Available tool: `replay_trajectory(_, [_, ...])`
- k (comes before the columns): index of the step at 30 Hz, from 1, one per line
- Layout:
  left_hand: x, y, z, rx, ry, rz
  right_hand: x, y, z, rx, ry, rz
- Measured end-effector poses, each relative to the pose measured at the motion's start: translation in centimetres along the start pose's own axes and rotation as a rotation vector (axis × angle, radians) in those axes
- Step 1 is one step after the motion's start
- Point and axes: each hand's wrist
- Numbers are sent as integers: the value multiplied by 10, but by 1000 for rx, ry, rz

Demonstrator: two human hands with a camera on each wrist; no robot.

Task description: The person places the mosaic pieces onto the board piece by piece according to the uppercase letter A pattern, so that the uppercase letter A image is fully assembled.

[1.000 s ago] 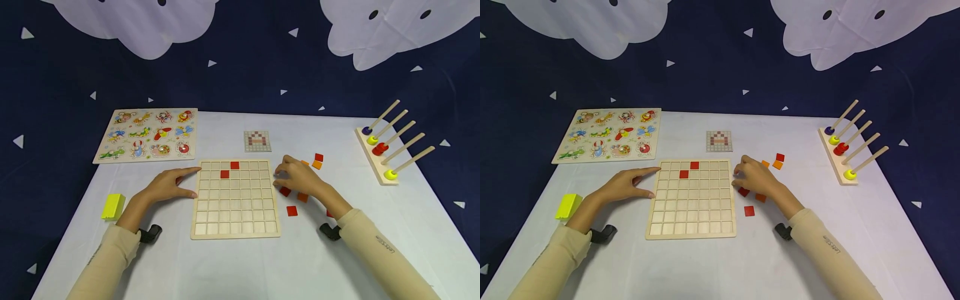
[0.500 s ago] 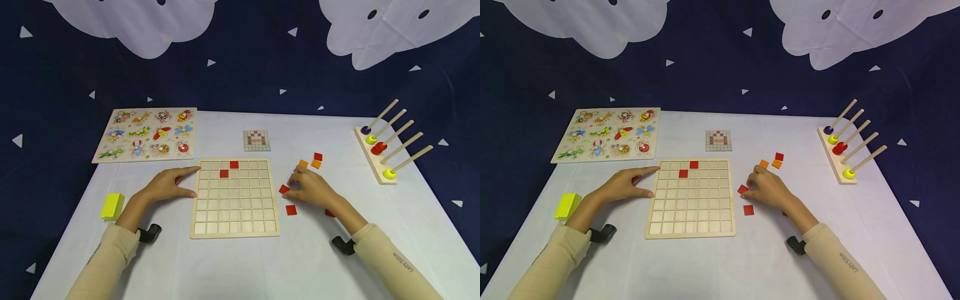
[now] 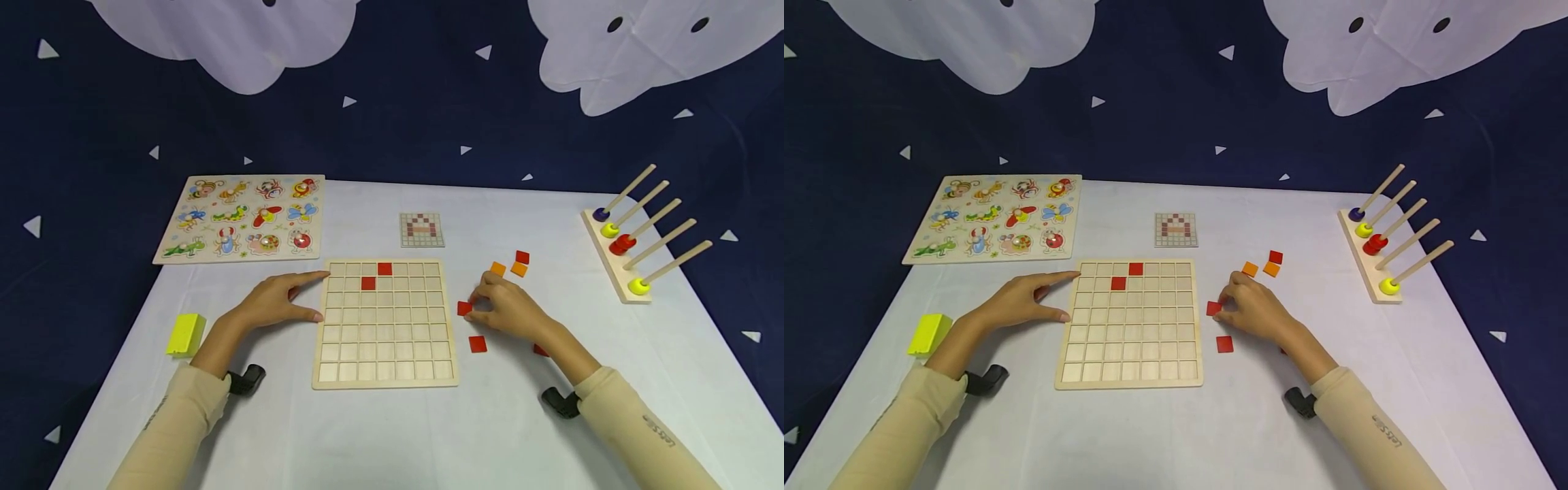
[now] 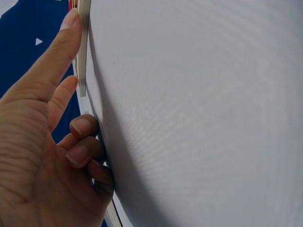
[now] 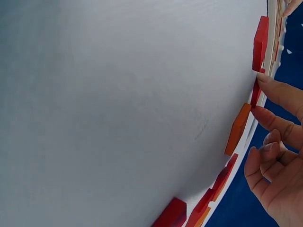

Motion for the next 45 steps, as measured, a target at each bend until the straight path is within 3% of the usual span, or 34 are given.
replay_trajectory(21, [2, -3, 1, 0, -6, 15, -8, 1, 18, 70, -158, -6])
replay_trajectory(45, [0, -1, 0, 7, 6, -2, -71, 17, 77, -11, -283, 61])
Point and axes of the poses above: each hand's wrist, its own z-axis towards the middle knuckle, its own y-axis out of the palm, x = y × z, and after that the axes turned 5 degrees about z, right-handed
